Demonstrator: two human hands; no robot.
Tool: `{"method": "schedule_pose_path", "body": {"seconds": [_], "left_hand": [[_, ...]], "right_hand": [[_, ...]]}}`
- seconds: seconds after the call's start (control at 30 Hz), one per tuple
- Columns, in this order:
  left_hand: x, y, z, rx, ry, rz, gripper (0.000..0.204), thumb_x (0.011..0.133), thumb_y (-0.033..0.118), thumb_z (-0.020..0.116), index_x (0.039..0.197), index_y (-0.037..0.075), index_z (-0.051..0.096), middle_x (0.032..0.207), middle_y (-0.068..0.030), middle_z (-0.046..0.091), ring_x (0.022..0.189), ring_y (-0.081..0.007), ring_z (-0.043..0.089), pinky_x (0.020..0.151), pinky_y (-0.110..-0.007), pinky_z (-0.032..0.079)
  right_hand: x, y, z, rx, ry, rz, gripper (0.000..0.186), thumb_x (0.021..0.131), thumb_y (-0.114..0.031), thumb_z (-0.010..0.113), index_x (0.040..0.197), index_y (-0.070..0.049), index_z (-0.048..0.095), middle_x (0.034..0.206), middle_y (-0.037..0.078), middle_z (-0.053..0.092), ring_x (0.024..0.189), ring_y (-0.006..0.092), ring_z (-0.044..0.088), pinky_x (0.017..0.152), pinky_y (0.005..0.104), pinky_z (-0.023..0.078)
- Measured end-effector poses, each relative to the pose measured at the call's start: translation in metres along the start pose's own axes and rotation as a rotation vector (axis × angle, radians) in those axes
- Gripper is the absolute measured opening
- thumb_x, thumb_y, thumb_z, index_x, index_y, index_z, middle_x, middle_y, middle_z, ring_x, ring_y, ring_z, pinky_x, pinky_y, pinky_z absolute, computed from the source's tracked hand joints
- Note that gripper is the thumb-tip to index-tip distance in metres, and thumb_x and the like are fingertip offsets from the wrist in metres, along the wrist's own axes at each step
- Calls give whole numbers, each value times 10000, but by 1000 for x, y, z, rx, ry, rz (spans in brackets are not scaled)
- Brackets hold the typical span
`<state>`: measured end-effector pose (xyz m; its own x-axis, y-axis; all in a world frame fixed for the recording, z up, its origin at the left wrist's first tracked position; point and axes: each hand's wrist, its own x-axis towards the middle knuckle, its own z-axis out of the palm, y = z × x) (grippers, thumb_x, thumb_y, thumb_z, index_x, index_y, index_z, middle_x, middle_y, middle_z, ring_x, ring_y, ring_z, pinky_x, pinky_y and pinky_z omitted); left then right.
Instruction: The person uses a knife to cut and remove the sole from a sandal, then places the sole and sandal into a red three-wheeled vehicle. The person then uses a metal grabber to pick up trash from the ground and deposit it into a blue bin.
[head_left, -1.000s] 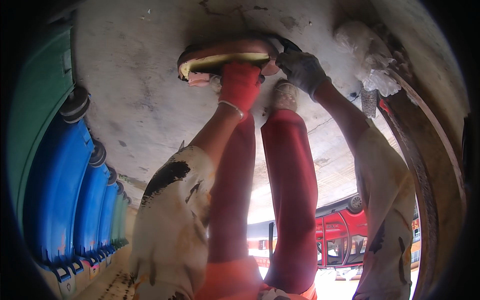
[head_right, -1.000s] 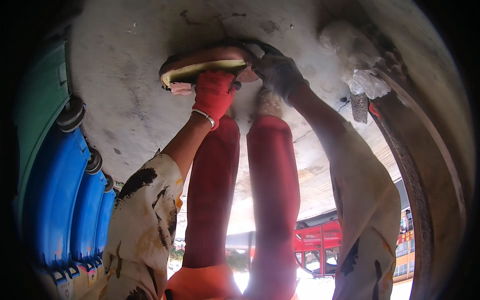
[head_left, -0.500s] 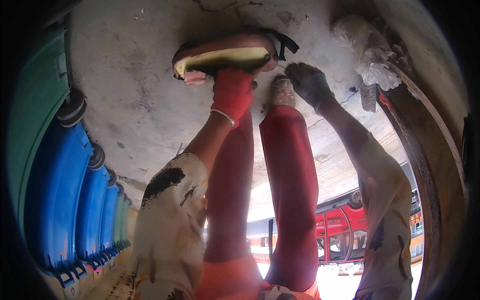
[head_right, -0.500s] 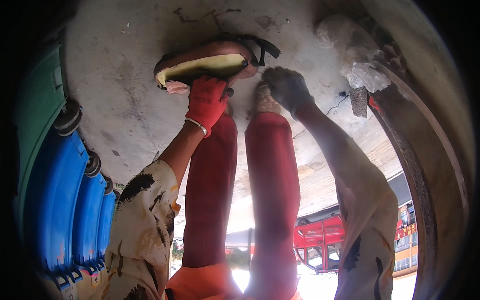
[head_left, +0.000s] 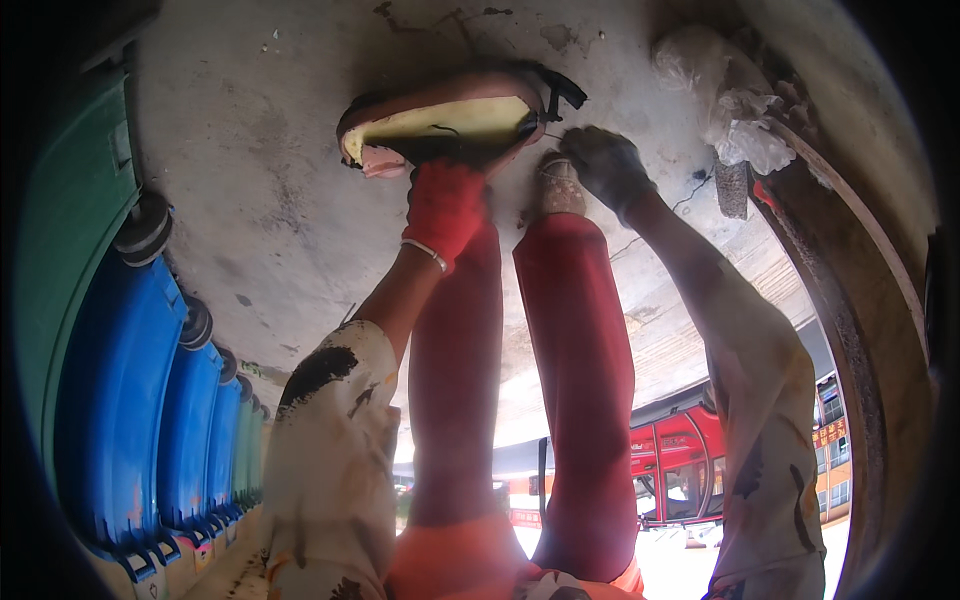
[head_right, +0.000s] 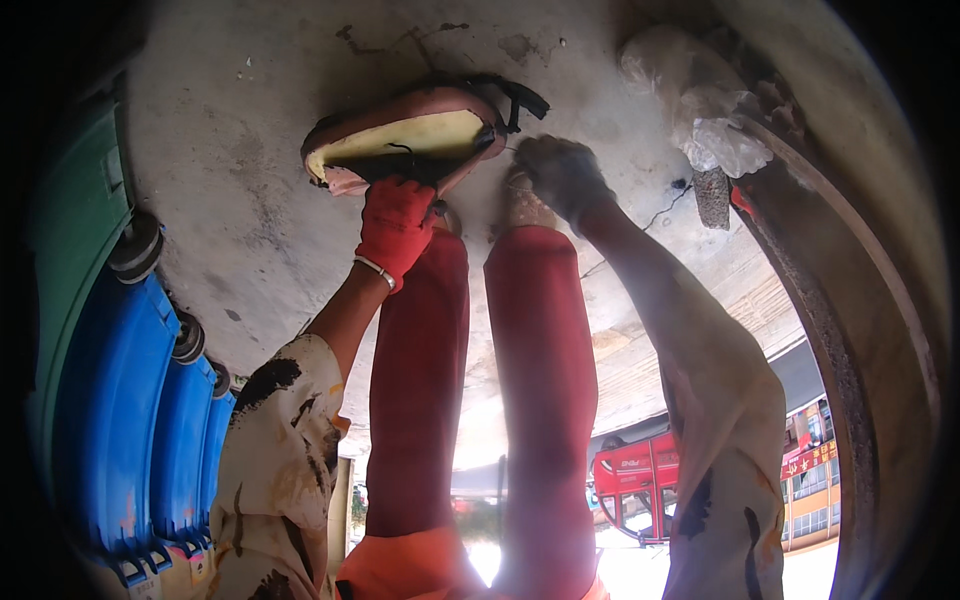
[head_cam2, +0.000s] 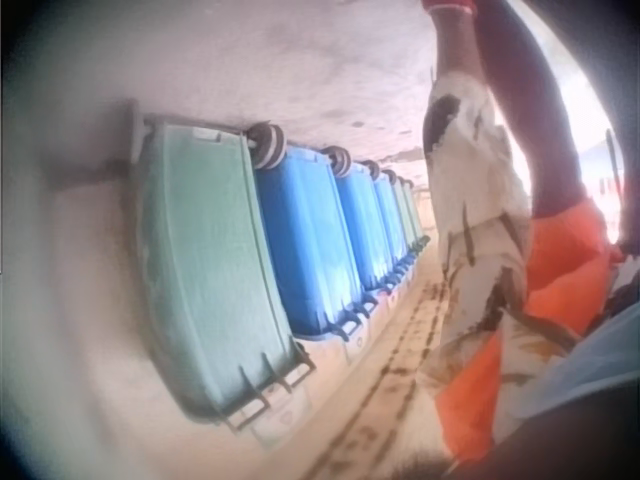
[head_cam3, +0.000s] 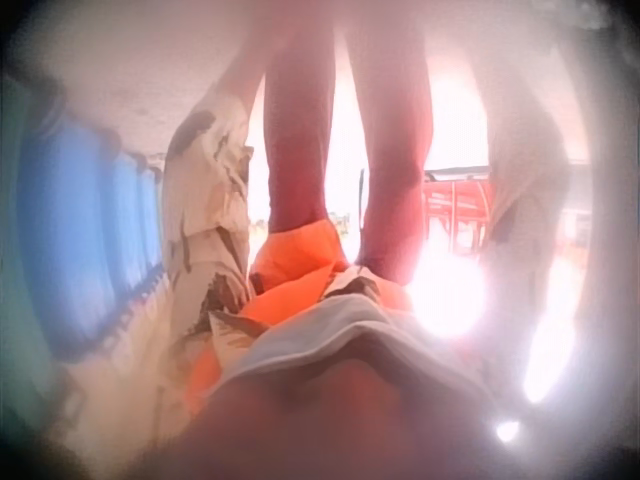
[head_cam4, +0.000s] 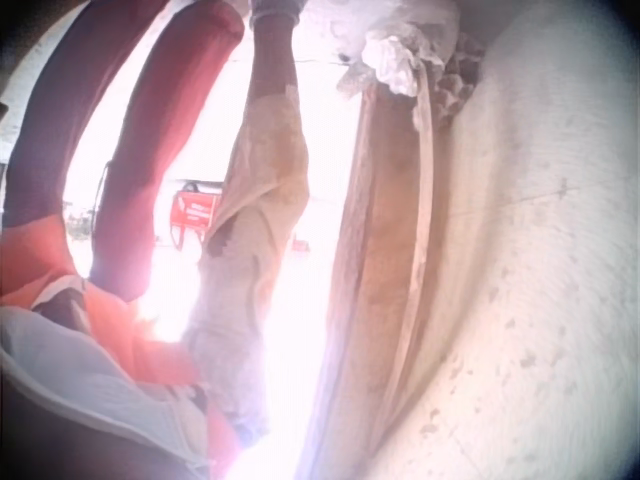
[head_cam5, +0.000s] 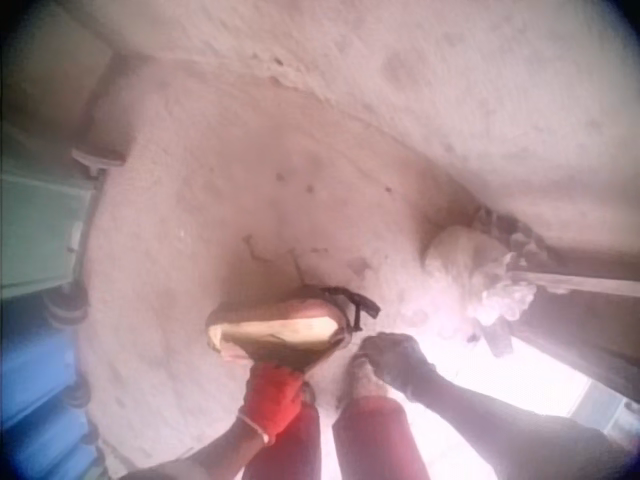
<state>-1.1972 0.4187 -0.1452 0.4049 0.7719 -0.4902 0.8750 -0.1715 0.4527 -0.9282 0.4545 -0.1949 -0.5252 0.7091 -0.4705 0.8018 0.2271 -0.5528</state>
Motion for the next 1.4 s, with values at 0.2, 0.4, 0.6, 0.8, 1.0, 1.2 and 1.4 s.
{"method": "schedule_pose_path", "body": {"seconds": [0.2,0.4,0.6,0.8,1.0,1.2,1.4], "left_hand": [[3,-15,-15,-18,-29,118,161,749,162,727,869,97,641,884,-101,633,924,-322,581,832,-459,454],[-3,-12,8,120,-121,44,170,753,212,726,842,101,633,850,-108,632,900,-335,588,810,-471,458],[55,62,-3,105,98,-18,532,723,352,784,1123,87,555,1119,-133,577,991,-319,579,847,-439,456],[79,69,47,202,-27,-183,555,761,353,758,1144,35,514,1054,-147,593,957,-302,606,800,-409,479],[62,36,80,28,-15,-49,262,812,238,677,1005,72,613,873,-142,637,858,-345,641,745,-454,520],[53,41,55,-165,-13,-173,187,826,208,645,964,82,634,917,-165,638,891,-375,631,784,-486,517],[36,22,44,-193,-37,-73,188,820,189,654,971,82,625,949,-175,629,912,-384,619,796,-487,506]], "right_hand": [[12,23,12,-275,-345,181,155,858,-107,577,974,-115,680,1000,129,704,906,307,706,766,448,560],[-36,18,11,22,-117,218,138,902,-163,566,1019,-130,630,972,136,670,940,329,666,806,440,536],[-7,17,24,154,-31,380,140,948,-214,540,1009,-118,623,982,163,666,944,370,647,816,463,509],[-30,18,11,227,12,372,171,958,-229,523,1047,-127,628,1010,145,674,968,357,648,827,460,515],[-13,6,5,246,36,206,181,936,-202,540,1066,-139,650,1010,130,684,963,337,658,842,444,526],[32,-9,14,85,-281,255,178,897,-155,569,1044,-98,651,1029,119,699,993,308,675,832,433,539],[-50,37,37,-48,-328,418,162,885,-134,585,1020,-116,672,991,126,689,958,343,660,816,424,533]]}}
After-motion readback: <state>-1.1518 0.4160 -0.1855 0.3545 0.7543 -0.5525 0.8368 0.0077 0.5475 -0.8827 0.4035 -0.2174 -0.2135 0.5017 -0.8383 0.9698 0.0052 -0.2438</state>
